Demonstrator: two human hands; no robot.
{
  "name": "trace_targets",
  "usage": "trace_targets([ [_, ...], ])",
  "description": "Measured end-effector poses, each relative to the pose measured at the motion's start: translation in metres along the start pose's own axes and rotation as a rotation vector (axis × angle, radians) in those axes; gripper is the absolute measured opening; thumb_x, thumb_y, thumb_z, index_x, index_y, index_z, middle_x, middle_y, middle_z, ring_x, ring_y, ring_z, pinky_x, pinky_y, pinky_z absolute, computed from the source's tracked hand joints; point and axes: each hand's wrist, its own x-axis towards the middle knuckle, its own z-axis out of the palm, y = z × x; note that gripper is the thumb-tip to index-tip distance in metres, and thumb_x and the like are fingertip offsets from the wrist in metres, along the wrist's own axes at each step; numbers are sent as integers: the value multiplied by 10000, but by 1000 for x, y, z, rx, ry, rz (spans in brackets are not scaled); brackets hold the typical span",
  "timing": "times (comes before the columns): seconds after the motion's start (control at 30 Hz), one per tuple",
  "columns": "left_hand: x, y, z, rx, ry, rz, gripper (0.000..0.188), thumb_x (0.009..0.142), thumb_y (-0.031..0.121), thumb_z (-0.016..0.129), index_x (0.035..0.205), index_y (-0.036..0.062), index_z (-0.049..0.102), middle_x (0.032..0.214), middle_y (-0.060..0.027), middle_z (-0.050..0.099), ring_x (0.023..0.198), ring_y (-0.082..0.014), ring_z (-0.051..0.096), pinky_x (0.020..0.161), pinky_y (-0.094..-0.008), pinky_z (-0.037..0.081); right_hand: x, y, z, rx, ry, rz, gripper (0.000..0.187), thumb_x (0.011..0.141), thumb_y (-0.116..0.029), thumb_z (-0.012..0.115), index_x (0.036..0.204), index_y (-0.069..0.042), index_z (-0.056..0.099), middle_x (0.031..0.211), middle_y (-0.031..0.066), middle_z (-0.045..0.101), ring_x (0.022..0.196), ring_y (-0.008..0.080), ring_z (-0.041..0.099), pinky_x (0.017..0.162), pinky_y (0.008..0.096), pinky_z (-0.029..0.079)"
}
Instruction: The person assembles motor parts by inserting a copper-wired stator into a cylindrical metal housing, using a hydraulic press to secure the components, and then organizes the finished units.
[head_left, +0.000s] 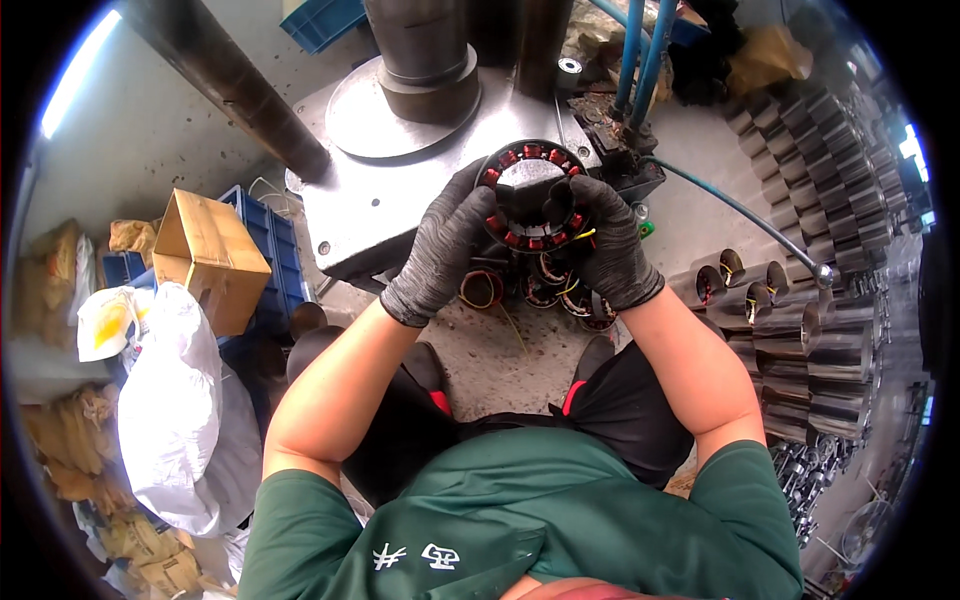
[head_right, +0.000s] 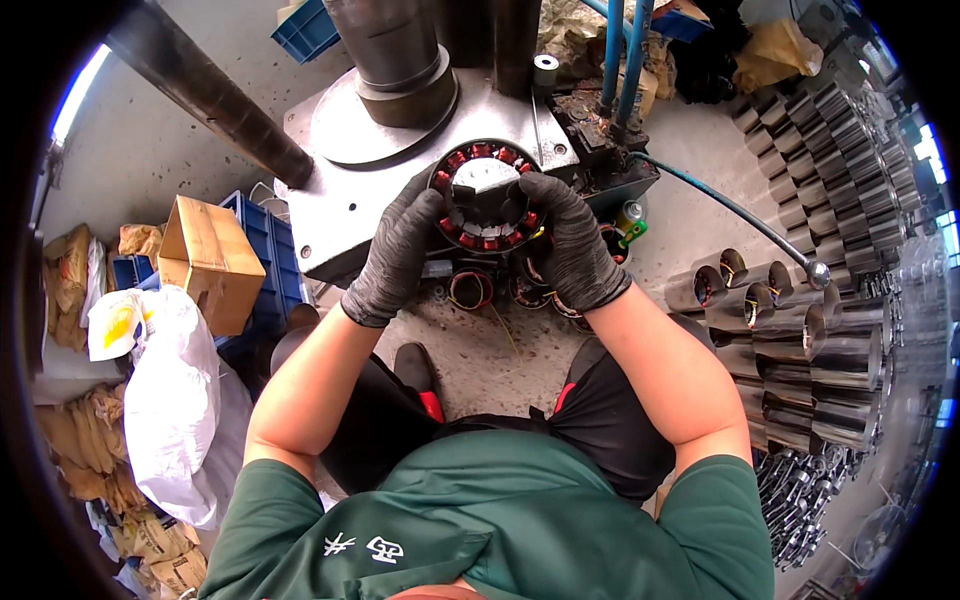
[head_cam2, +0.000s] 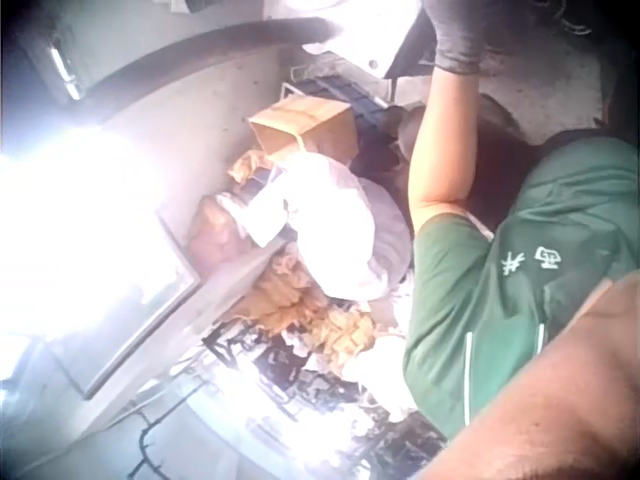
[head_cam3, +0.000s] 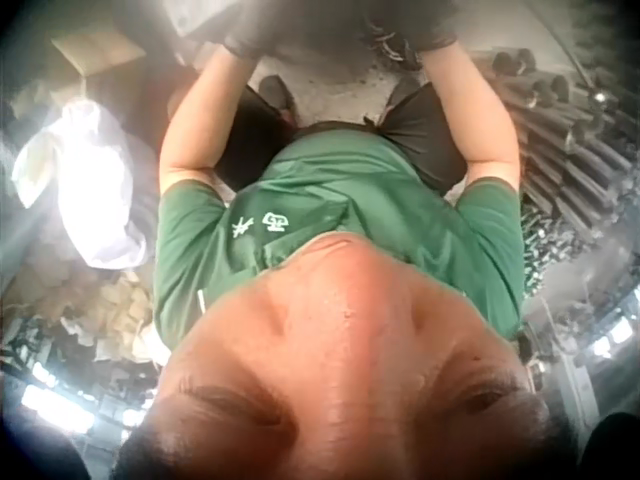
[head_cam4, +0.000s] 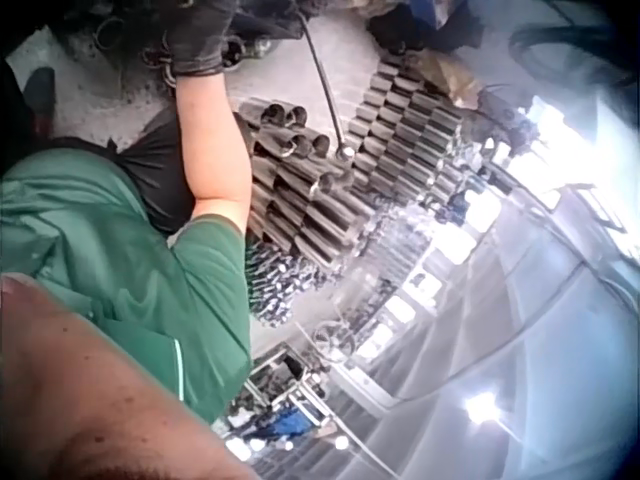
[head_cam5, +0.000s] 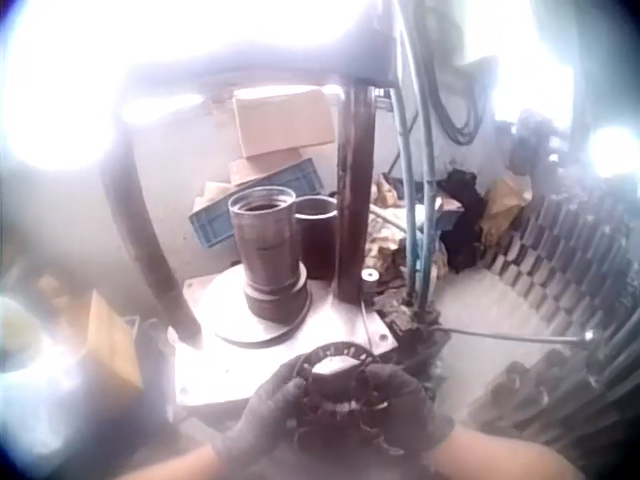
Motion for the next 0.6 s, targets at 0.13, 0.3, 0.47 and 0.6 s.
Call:
trace_targets([
  [0.13,5,1,-4,122,14,28,553,1077,392,544,1482,18,504,1203,-103,670,1076,-157,644,950,-305,550,5,2,-1,31,-27,1,263,898,-312,733,1004,-72,713,914,57,736,869,192,727,845,359,629],
  [0.3,6,7,-4,-129,102,-65,576,1077,437,541,1449,-2,531,1233,-124,670,1134,-175,643,990,-319,538,8,2,7,79,-10,39,321,901,-305,729,1094,-51,694,920,58,738,890,207,743,850,374,645],
  [0.47,7,6,-5,-18,53,2,535,1055,345,610,1432,-22,510,1260,-141,662,1159,-187,641,1006,-332,541,1,1,23,51,-46,32,303,923,-333,710,1070,-67,723,959,70,759,908,210,735,879,391,624],
  [0.6,9,-2,1,61,138,65,614,899,64,709,1449,-19,450,1276,-146,646,1142,-208,648,1008,-337,545,14,13,13,57,-14,73,363,931,-380,697,1094,-57,724,991,74,761,914,213,734,902,368,611],
])
